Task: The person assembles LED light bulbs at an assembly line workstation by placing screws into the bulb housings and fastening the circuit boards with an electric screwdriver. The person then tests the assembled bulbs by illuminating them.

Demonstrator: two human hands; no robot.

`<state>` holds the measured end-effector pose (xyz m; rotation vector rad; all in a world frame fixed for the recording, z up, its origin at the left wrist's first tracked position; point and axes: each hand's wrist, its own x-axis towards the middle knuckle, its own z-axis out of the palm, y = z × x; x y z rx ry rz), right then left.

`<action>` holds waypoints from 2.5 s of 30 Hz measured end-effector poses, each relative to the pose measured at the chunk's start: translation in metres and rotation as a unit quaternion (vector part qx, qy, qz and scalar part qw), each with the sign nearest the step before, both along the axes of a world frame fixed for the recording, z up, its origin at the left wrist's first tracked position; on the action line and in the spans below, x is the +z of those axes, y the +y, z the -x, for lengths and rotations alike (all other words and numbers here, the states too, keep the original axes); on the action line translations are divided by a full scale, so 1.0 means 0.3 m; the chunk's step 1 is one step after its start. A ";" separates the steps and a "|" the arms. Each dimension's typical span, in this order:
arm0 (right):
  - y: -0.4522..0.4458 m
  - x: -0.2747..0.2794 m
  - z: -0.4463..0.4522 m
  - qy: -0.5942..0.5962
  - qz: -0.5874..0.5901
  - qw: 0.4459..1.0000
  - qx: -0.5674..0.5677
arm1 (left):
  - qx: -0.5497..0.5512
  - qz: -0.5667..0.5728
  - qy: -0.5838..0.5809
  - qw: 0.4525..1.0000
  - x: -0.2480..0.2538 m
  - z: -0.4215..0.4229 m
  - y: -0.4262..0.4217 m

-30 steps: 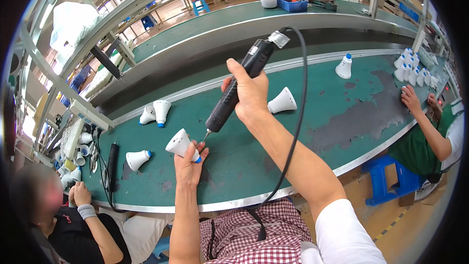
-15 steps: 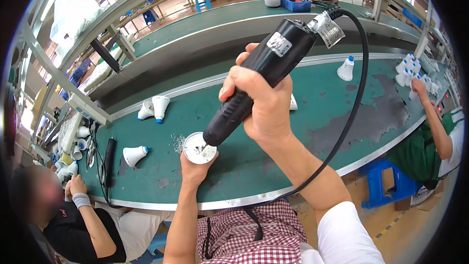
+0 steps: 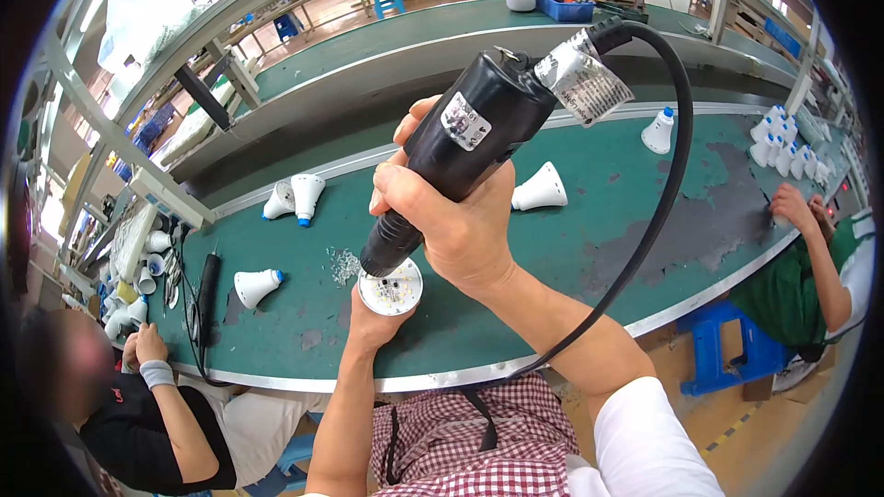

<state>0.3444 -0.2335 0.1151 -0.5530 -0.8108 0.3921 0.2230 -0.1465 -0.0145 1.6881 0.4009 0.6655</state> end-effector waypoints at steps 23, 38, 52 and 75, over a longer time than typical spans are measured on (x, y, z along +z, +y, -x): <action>0.113 0.093 0.042 -0.208 0.128 0.970 0.006 | -0.066 0.066 0.014 0.996 0.010 0.011 -0.013; 0.130 0.099 0.040 -0.163 0.128 0.977 0.045 | -0.099 0.075 0.038 0.992 -0.001 0.006 -0.010; 0.139 0.086 0.025 -0.219 0.137 0.966 0.017 | -0.096 0.076 0.038 0.992 0.001 0.011 -0.014; 0.128 0.091 0.023 -0.141 0.136 0.979 0.062 | -0.108 0.110 0.039 0.987 0.005 0.013 -0.011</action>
